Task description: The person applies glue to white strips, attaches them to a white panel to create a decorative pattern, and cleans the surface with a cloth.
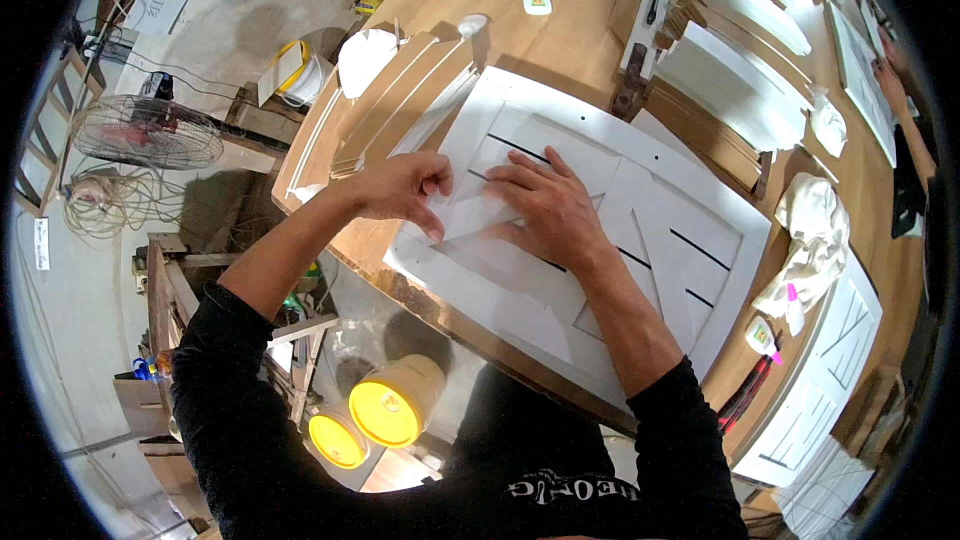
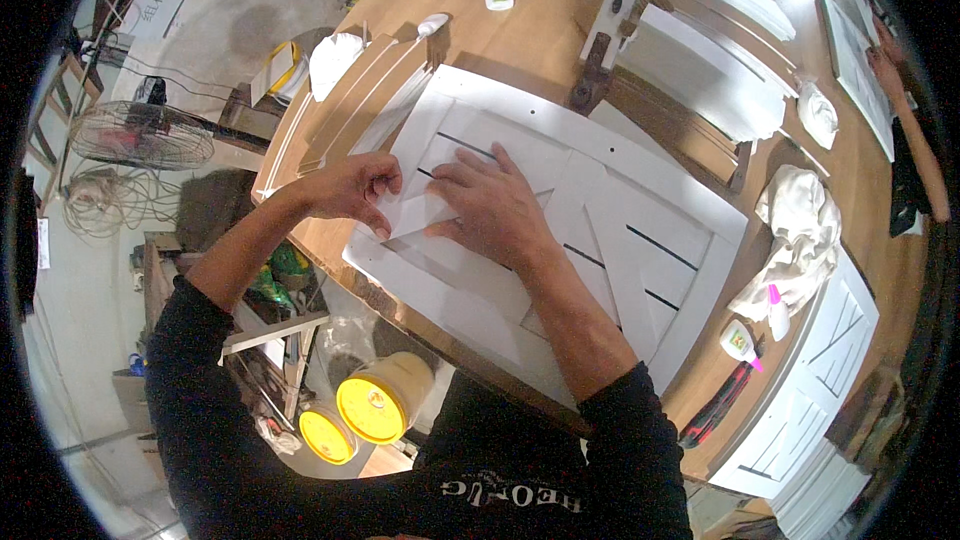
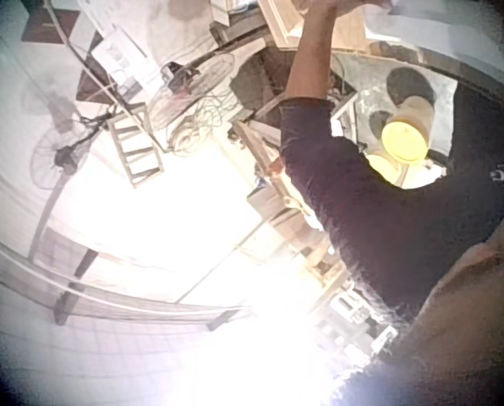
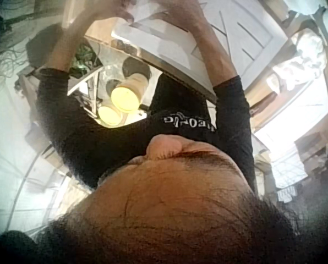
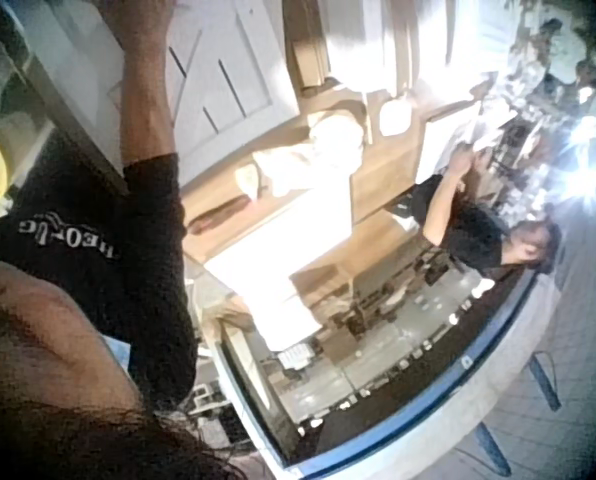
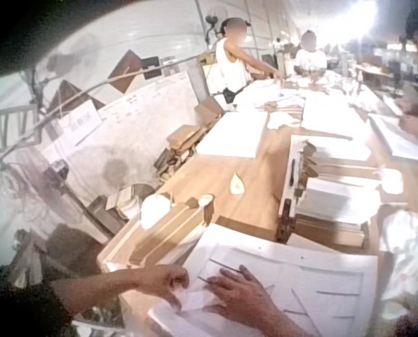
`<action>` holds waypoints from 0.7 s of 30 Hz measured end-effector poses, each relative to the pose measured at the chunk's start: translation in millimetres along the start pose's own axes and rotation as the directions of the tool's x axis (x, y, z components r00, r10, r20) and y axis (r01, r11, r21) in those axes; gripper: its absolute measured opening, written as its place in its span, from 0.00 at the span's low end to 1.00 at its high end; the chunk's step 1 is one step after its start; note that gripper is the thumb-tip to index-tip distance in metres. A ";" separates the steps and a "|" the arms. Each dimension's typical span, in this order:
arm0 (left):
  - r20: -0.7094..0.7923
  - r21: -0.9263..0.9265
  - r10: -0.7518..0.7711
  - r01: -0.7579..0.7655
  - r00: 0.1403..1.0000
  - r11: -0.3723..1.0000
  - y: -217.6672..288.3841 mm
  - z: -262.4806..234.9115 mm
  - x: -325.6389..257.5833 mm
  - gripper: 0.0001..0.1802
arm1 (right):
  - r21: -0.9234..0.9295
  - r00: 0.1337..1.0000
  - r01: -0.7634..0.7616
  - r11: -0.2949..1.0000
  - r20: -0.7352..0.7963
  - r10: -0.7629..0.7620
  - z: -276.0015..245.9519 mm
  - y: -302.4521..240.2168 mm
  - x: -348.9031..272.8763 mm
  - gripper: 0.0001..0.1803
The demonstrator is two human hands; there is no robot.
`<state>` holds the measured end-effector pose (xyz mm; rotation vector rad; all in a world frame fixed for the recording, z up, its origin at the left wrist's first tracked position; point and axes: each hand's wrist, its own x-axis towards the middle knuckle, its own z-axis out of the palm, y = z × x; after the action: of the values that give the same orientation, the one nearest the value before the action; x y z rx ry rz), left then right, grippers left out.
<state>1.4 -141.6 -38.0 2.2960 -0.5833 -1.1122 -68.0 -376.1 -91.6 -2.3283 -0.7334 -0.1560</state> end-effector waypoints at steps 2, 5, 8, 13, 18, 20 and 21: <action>0.020 -0.018 -0.011 0.011 1.000 1.000 4.0 -2.9 -1.5 0.31 | -0.009 1.000 0.020 1.000 -0.008 -0.020 0.1 0.9 -0.3 0.26; 0.057 -0.076 -0.018 0.022 0.998 0.997 3.0 -4.7 -2.1 0.32 | 0.009 1.000 0.019 1.000 -0.025 -0.018 0.1 1.3 -1.2 0.26; 0.081 -0.134 -0.034 0.045 0.996 0.990 1.5 -5.1 -2.9 0.33 | 0.026 1.000 0.002 1.000 -0.008 -0.001 2.1 1.4 -1.2 0.26; 0.023 -0.106 -0.030 0.032 0.999 0.994 -2.3 1.5 -1.8 0.32 | 0.013 1.000 0.005 1.000 0.020 -0.005 7.5 3.6 -1.2 0.26; -0.079 -0.042 0.060 -0.063 0.995 0.997 -1.6 6.2 -2.5 0.30 | -0.021 0.999 0.016 1.000 0.042 -0.015 9.8 3.6 -2.1 0.26; -0.064 -0.072 0.007 -0.012 0.998 0.997 -4.0 7.5 -3.6 0.30 | -0.039 0.998 0.017 0.999 0.067 -0.015 9.5 2.1 -0.8 0.27; -0.056 -0.083 -0.016 0.012 0.998 0.996 -3.4 6.9 -3.1 0.30 | -0.042 0.998 0.025 0.999 0.062 -0.022 10.1 2.9 -1.1 0.27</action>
<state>-5.4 -139.0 -41.9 2.2560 -0.4911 -1.0539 -68.3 -371.9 -101.3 -2.3750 -0.7959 -0.1116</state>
